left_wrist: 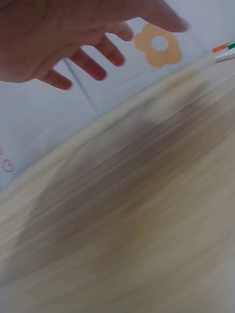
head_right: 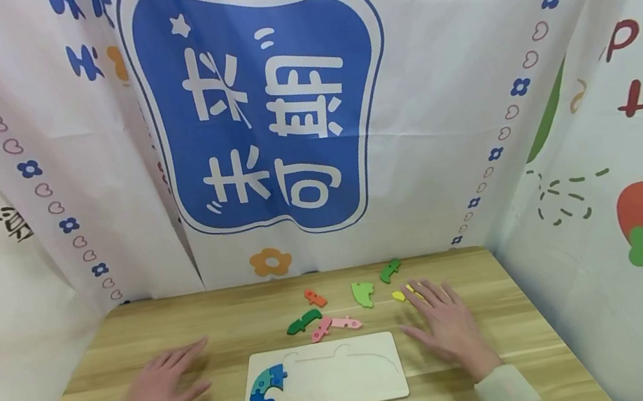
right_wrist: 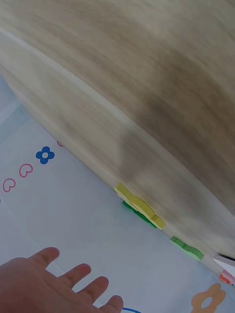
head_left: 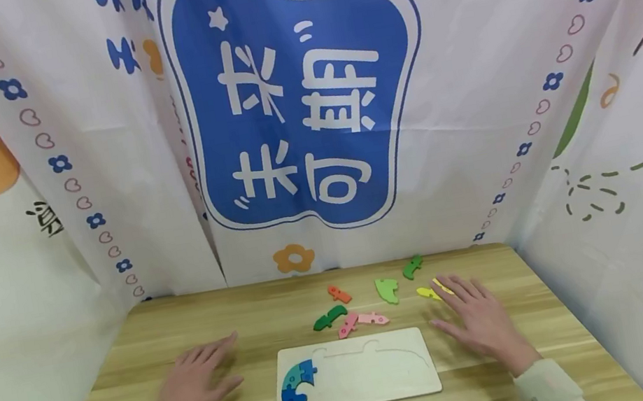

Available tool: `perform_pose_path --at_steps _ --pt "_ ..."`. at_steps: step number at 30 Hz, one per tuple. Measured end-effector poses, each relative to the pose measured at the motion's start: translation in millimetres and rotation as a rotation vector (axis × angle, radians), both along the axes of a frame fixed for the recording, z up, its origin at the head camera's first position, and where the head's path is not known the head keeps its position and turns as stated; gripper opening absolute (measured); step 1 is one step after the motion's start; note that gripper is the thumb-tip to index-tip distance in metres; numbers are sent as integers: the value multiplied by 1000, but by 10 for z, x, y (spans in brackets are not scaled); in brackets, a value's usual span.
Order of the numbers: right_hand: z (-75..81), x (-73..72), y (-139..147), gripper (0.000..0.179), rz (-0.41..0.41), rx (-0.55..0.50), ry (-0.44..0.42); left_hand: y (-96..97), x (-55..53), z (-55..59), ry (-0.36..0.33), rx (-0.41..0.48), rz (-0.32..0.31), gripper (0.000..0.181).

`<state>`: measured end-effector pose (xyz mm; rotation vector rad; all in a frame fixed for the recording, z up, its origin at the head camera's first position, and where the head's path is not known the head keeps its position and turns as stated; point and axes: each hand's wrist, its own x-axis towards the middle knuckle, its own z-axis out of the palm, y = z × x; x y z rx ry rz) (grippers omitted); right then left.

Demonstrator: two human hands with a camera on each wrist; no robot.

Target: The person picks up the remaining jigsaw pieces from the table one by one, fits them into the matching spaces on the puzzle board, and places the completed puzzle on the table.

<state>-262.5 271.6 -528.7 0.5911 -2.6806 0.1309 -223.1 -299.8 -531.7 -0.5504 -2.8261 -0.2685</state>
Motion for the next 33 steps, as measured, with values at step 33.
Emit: perform_pose_path --at_steps 33 --pt "-30 -275 -760 68 23 -283 -401 543 -68 -112 -470 172 -168 122"
